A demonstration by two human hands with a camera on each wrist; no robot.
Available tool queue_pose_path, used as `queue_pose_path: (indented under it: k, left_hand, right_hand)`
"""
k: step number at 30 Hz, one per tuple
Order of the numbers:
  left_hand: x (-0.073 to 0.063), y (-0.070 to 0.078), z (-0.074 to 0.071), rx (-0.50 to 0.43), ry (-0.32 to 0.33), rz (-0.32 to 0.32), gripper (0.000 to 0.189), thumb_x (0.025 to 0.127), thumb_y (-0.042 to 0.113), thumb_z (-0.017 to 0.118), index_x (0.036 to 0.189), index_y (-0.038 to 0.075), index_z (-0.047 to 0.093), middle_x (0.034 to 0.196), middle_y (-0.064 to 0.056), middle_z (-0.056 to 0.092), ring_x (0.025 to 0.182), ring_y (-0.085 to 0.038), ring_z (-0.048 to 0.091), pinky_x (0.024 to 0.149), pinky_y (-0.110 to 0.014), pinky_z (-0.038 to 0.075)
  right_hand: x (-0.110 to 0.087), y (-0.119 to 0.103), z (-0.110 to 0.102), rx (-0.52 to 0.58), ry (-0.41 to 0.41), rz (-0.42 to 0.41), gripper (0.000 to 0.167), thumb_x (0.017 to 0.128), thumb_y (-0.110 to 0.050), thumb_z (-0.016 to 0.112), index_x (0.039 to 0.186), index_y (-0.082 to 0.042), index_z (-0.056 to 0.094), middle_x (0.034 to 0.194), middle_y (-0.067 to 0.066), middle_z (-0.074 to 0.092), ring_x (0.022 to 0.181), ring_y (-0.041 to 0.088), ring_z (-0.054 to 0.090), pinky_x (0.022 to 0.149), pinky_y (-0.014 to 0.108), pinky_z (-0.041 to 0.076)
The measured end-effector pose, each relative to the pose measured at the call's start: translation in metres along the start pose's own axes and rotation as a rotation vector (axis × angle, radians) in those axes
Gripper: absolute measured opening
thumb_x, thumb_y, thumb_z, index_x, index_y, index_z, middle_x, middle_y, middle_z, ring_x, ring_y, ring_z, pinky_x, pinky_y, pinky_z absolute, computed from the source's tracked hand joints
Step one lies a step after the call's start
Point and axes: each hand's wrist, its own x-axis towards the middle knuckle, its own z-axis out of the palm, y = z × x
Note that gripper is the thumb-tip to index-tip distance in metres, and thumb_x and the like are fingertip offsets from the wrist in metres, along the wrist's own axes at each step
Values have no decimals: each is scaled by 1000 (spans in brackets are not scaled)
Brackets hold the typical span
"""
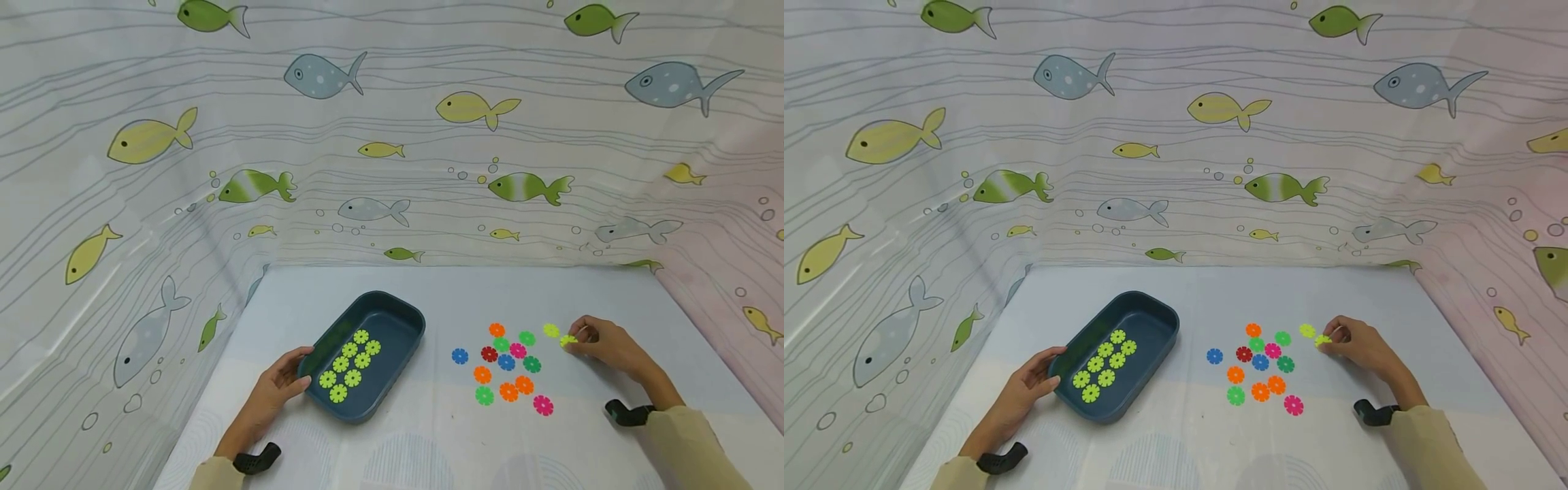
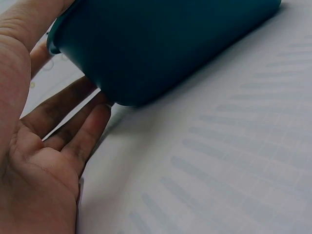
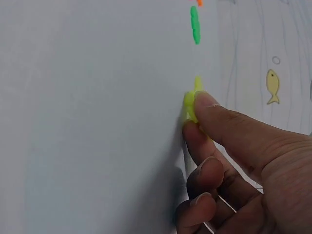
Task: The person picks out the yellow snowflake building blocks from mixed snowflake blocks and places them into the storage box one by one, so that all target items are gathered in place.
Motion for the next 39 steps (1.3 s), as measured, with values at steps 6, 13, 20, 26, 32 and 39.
queue_pose_path:
  k: [6, 13, 20, 26, 32, 39]
  left_hand:
    - [-1, -1, 0, -4, -1, -9, 59, 99, 12, 70, 153, 14, 46, 160, -13, 36, 135, 6, 42, 105, -13, 39]
    - [-1, -1, 0, -17, -4, -5, 59, 99, 12, 69, 153, 14, 45, 159, -12, 37, 136, 5, 43, 105, -14, 39]
    - [-2, -2, -1, -22, -7, 4, 59, 100, 11, 69, 153, 14, 45, 158, -11, 39, 136, 3, 44, 105, -14, 40]
    - [-2, -2, 0, -30, -7, 9, 59, 99, 11, 69, 153, 13, 45, 158, -12, 39, 136, 3, 43, 106, -14, 39]
    - [-2, 0, 1, -31, -3, 4, 59, 99, 11, 70, 153, 12, 46, 157, -12, 39, 136, 4, 44, 105, -13, 39]
    - [-1, 2, 1, -30, -4, 18, 58, 99, 11, 70, 152, 12, 46, 157, -11, 40, 137, 5, 42, 107, -13, 37]
  right_hand:
    - [0, 2, -2, 12, -35, 10, 39, 91, -36, 80, 113, -9, 65, 84, 4, 66, 83, 23, 57, 68, 32, 48]
    - [0, 2, -4, 7, -27, 3, 37, 92, -35, 79, 113, -7, 66, 90, 2, 71, 85, 22, 59, 69, 31, 50]
    - [-1, -6, -6, 4, -28, -30, 28, 94, -32, 77, 111, -11, 72, 95, 3, 71, 89, 24, 60, 70, 32, 52]
    - [1, -17, -7, 55, -48, -50, 33, 92, -37, 78, 114, -12, 74, 96, 3, 73, 87, 25, 59, 67, 31, 53]
    - [2, -31, -11, 119, -55, -67, 40, 92, -42, 77, 117, -11, 72, 99, 7, 75, 88, 29, 60, 66, 32, 52]
    - [5, -59, -13, 166, -83, -122, 37, 95, -40, 75, 119, -13, 72, 103, 9, 75, 96, 35, 62, 72, 39, 53]
